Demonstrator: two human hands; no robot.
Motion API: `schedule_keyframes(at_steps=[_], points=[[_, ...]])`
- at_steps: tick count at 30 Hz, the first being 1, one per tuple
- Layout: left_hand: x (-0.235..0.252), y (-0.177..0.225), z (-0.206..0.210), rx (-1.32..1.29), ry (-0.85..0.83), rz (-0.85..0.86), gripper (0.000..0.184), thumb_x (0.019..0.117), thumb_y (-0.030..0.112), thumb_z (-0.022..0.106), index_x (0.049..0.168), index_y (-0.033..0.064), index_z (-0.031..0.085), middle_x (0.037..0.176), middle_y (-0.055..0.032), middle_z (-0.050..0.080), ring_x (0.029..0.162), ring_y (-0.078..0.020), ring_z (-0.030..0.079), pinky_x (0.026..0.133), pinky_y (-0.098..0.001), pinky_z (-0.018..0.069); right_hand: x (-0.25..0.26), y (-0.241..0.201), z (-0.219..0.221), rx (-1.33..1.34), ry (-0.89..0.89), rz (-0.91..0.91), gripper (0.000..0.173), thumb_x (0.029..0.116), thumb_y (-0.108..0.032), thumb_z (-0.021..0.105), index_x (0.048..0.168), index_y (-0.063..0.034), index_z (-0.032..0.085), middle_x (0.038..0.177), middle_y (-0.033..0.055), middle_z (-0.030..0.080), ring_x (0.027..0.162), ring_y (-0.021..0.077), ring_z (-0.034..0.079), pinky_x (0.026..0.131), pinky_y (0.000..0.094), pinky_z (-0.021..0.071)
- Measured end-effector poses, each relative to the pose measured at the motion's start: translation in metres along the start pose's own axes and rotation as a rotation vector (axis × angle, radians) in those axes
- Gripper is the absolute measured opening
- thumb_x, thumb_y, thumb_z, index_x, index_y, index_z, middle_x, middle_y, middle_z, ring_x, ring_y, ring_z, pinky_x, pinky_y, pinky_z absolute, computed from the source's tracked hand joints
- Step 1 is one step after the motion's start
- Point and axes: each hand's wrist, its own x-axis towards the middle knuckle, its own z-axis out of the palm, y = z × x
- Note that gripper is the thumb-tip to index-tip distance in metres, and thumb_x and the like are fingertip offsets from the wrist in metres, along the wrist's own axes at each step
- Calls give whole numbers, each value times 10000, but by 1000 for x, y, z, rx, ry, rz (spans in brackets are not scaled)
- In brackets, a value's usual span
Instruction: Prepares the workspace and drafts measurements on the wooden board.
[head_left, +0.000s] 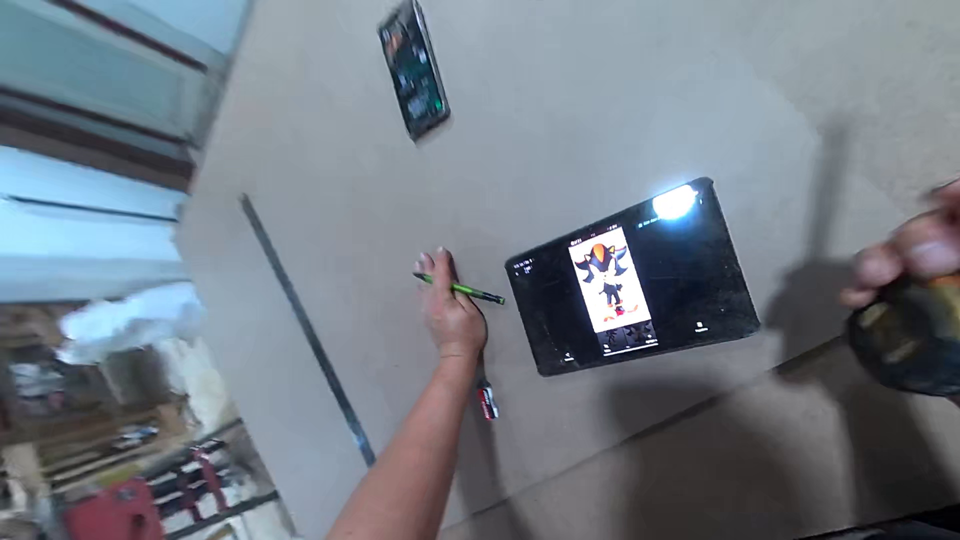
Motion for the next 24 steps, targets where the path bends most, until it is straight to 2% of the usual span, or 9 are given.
schedule_keyframes(at_steps=[3, 5, 7, 8, 10, 12, 16, 20, 24], points=[[-2, 5, -2, 50, -15, -80, 544, 1084, 150, 242, 1616, 156, 353, 1644, -36, 395, 1553, -211, 295, 1287, -438, 211, 1, 14, 18, -153, -35, 78, 161, 1057, -151, 521, 1110, -105, 666, 748, -4, 662, 655, 147, 700, 628, 342, 658], [-9, 14, -4, 60, -5, -213, 565, 1079, 131, 301, 1639, 205, 295, 1629, -44, 419, 1496, -233, 408, 1230, -476, 334, 6, 15, 22, -221, -95, 36, 166, 1049, -199, 570, 1107, -100, 691, 768, 27, 675, 656, 173, 705, 610, 360, 658], [-20, 27, -10, 97, -50, -396, 634, 1075, 160, 352, 1662, 314, 171, 1559, -100, 497, 1302, -344, 596, 1006, -618, 508, 9, 5, 27, -254, -96, 15, 176, 1048, -219, 584, 1105, -105, 705, 791, 51, 694, 669, 194, 714, 605, 369, 657], [-28, 33, -15, 91, -81, -476, 662, 1076, 179, 380, 1664, 337, 119, 1509, -155, 533, 1213, -404, 639, 929, -667, 527, 8, 0, 28, -280, -74, 28, 178, 1047, -230, 589, 1100, -113, 712, 799, 56, 705, 674, 200, 720, 600, 369, 657], [-48, 49, -30, 36, -128, -601, 741, 1066, 195, 462, 1669, 289, 41, 1433, -256, 565, 1132, -488, 654, 888, -710, 516, 6, -9, 26, -340, -23, 74, 178, 1044, -244, 598, 1083, -133, 730, 803, 55, 724, 680, 203, 729, 594, 366, 655], [-70, 65, -42, -87, -125, -675, 876, 1013, 168, 591, 1669, 206, 11, 1498, -290, 486, 1231, -494, 597, 971, -696, 484, 6, -16, 20, -400, 9, 125, 178, 1049, -255, 594, 1075, -149, 734, 805, 52, 732, 687, 204, 735, 600, 371, 655], [-124, 97, -57, -328, -156, -499, 883, 998, 244, 613, 1658, 76, 51, 1672, -232, 244, 1509, -359, 351, 1192, -550, 358, 10, -19, 17, -446, 22, 143, 171, 1049, -253, 596, 1070, -160, 738, 789, 30, 728, 695, 188, 733, 623, 366, 654], [-153, 115, -54, -353, -168, -229, 757, 1010, 352, 560, 1582, -48, 268, 1309, -208, 607, 1211, -285, 601, 1054, -467, 504, 11, -17, 19, -484, 14, 134, 173, 1043, -280, 601, 1069, -184, 742, 787, 13, 731, 683, 177, 729, 608, 354, 647], [-157, 132, -50, -398, -187, -200, 773, 993, 355, 576, 1577, -59, 283, 1315, -218, 586, 1086, -230, 635, 949, -387, 552, 11, -18, 18, -495, 22, 142, 173, 1039, -287, 606, 1048, -180, 742, 775, 23, 731, 670, 191, 730, 594, 373, 647]])
